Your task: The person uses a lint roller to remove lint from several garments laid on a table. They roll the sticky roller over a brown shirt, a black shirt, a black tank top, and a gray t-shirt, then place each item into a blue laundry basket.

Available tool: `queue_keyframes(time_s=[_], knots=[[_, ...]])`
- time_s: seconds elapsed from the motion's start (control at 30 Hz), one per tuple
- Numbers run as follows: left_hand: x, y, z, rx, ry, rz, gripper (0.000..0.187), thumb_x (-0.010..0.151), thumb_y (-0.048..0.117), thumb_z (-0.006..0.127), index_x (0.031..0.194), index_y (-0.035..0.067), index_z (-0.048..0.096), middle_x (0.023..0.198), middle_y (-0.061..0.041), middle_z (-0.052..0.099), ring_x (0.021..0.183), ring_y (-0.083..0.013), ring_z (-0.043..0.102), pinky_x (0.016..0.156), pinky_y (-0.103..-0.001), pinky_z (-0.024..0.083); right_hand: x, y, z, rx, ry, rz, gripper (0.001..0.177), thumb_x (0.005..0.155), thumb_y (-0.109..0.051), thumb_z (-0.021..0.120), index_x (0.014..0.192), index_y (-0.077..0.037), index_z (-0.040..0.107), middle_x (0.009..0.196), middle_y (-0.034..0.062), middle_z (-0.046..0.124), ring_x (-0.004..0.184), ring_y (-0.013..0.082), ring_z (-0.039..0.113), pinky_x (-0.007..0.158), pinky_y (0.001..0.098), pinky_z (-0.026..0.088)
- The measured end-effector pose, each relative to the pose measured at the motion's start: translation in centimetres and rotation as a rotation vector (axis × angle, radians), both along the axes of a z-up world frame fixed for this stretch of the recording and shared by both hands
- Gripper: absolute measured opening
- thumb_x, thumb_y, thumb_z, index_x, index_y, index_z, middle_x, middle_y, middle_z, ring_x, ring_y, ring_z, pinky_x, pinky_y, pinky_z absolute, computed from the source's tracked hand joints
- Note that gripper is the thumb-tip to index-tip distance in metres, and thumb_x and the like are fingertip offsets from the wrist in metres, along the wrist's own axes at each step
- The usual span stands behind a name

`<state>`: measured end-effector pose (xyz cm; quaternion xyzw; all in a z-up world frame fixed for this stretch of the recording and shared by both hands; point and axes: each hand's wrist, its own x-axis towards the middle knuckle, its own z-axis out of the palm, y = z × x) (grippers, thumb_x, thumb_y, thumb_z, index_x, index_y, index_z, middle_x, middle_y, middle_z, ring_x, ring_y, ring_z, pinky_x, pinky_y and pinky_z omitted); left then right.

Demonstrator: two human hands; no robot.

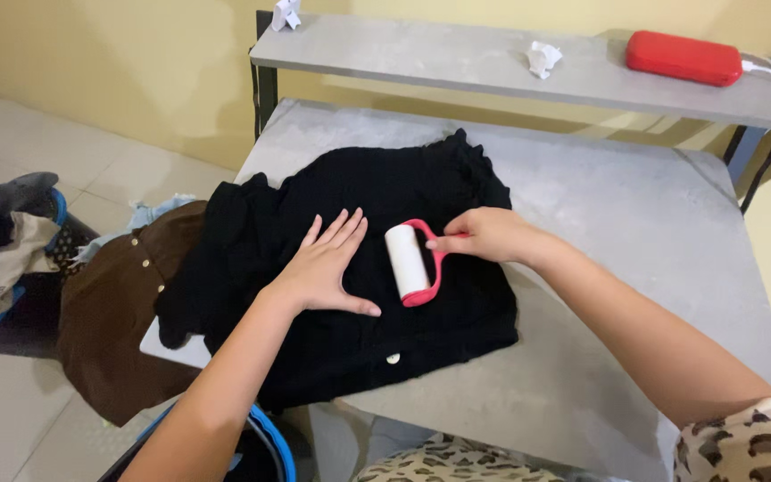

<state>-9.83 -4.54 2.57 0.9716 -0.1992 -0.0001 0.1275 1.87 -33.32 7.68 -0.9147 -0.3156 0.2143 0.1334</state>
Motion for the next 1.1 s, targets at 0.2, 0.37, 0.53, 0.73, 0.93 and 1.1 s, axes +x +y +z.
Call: queue_keyframes(time_s=[0.2,0.37,0.53,0.73,0.93,1.1], knots=[[0.0,0.1,-0.5,-0.008,-0.010,0.011,0.150,0.051,0.087,0.076,0.157,-0.003,0.022,0.168,-0.021,0.017,0.156,-0.0341,0.013,0.123,-0.056,0.004,2.2,-7.1,-1.5,-0.128,-0.044,-0.066,0.066,0.079,-0.078,0.055,0.104,-0.023,0.083,0.106,0.0069,0.078,0.102,0.0275,0.070,0.091,0.0398,0.052],[0.1,0.3,-1.0,-0.012,-0.031,0.000,0.149,0.052,0.089,0.074,0.157,-0.004,0.023,0.168,-0.021,0.018,0.156,-0.0343,0.015,0.123,-0.056,0.005,4.5,-15.5,-1.4,-0.278,-0.138,-0.225,0.069,0.081,-0.074,0.057,0.119,-0.020,0.079,0.116,0.0088,0.079,0.109,0.0286,0.073,0.096,0.0386,0.054],[0.0,0.3,-0.9,-0.002,-0.069,-0.008,0.145,0.056,0.088,0.073,0.156,-0.006,0.025,0.166,-0.023,0.019,0.155,-0.0355,0.016,0.123,-0.057,0.005,5.7,-19.9,0.8,-0.237,-0.196,-0.396,0.069,0.083,-0.071,0.063,0.117,-0.014,0.081,0.106,0.0132,0.077,0.099,0.0315,0.071,0.090,0.0417,0.055],[-2.5,-0.8,-0.2,-0.105,-0.099,-0.035,0.130,0.068,0.083,0.072,0.157,-0.003,0.033,0.170,-0.023,0.022,0.159,-0.0366,0.016,0.127,-0.057,0.005,2.7,-14.8,0.3,0.229,0.039,-0.316,0.056,0.085,-0.059,0.065,0.108,-0.011,0.080,0.076,0.0072,0.069,0.071,0.0190,0.059,0.066,0.0379,0.050],[-4.6,-1.5,-0.2,-0.051,-0.025,-0.064,0.140,0.058,0.083,0.077,0.155,-0.005,0.029,0.166,-0.024,0.020,0.156,-0.0372,0.012,0.124,-0.055,0.004,-2.6,-3.3,-1.0,0.205,0.063,-0.027,0.058,0.086,-0.066,0.062,0.090,-0.012,0.081,0.067,0.0068,0.067,0.066,0.0167,0.061,0.066,0.0346,0.050],[-5.0,-1.3,-0.6,-0.055,-0.054,-0.068,0.144,0.057,0.084,0.076,0.157,-0.005,0.025,0.167,-0.024,0.019,0.156,-0.0361,0.013,0.124,-0.054,0.004,-4.1,-1.7,-1.2,0.029,0.140,-0.045,0.062,0.083,-0.071,0.060,0.092,-0.013,0.082,0.072,0.0088,0.072,0.072,0.0221,0.068,0.072,0.0365,0.054]])
